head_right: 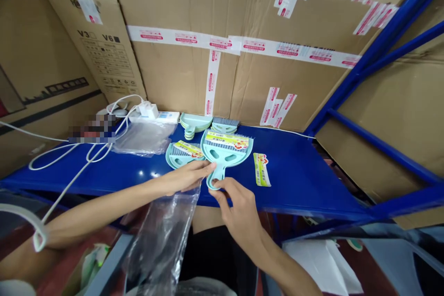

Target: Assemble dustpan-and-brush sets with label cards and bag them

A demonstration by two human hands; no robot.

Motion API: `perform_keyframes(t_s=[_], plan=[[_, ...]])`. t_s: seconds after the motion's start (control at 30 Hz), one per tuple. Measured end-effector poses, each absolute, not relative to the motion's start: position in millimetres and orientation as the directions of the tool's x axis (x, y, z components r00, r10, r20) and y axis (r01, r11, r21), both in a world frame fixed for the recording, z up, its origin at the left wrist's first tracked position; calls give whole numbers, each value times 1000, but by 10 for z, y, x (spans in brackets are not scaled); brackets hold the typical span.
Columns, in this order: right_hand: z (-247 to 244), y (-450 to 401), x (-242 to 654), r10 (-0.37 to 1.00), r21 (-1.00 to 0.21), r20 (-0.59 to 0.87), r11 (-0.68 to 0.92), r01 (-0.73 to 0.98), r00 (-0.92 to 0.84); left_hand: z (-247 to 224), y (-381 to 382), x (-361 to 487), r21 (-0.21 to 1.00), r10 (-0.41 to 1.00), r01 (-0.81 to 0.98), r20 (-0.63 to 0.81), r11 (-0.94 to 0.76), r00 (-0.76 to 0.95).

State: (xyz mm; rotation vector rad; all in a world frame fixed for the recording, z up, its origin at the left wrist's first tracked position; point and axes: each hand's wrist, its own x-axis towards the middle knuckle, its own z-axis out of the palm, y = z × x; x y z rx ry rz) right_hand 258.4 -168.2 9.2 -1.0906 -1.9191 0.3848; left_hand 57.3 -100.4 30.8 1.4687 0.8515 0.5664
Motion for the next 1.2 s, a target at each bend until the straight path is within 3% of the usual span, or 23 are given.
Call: perform_keyframes(t_s=[0.3,0.4,0.5,0.57,0.63,0.7,0.77,0.87,1.0,1.13,1.2], plan=[[123,-1644,2608,734,-502,530,675,541,-425,258,-927,492,990,899,7,-131,141,418],[500,-1460,2953,709,-466,691,589,660,-144,436,-867,416,994,879,4,-98,109,467],[913,-952,3314,606,-607,752,483,631,259,613,-750,311,1000,831,-5,-17,24,556],[1078,-530,3442,801,-789,554,417,452,226,708,-635,243,999,789,13,18,-33,614],[1124,-169,3439,986,-964,156,164,211,-51,784,-493,183,996,747,39,31,-75,664],[1086,71,3329,941,-997,-66,-53,49,-331,841,-329,125,989,723,82,32,-122,691],[1011,206,3174,880,-986,-104,-153,-69,-463,878,-150,64,972,722,149,28,-180,692],[883,328,2978,875,-964,-110,-210,-164,-472,878,109,-19,934,744,250,23,-254,668],[663,491,2868,929,-954,-181,-246,-173,-323,761,345,-31,903,746,295,40,-311,665],[434,629,2930,971,-970,-154,-184,-162,-182,548,485,58,914,805,300,48,-274,591],[358,686,3030,979,-979,-132,-153,-135,-154,445,560,63,927,850,250,117,-278,513]])
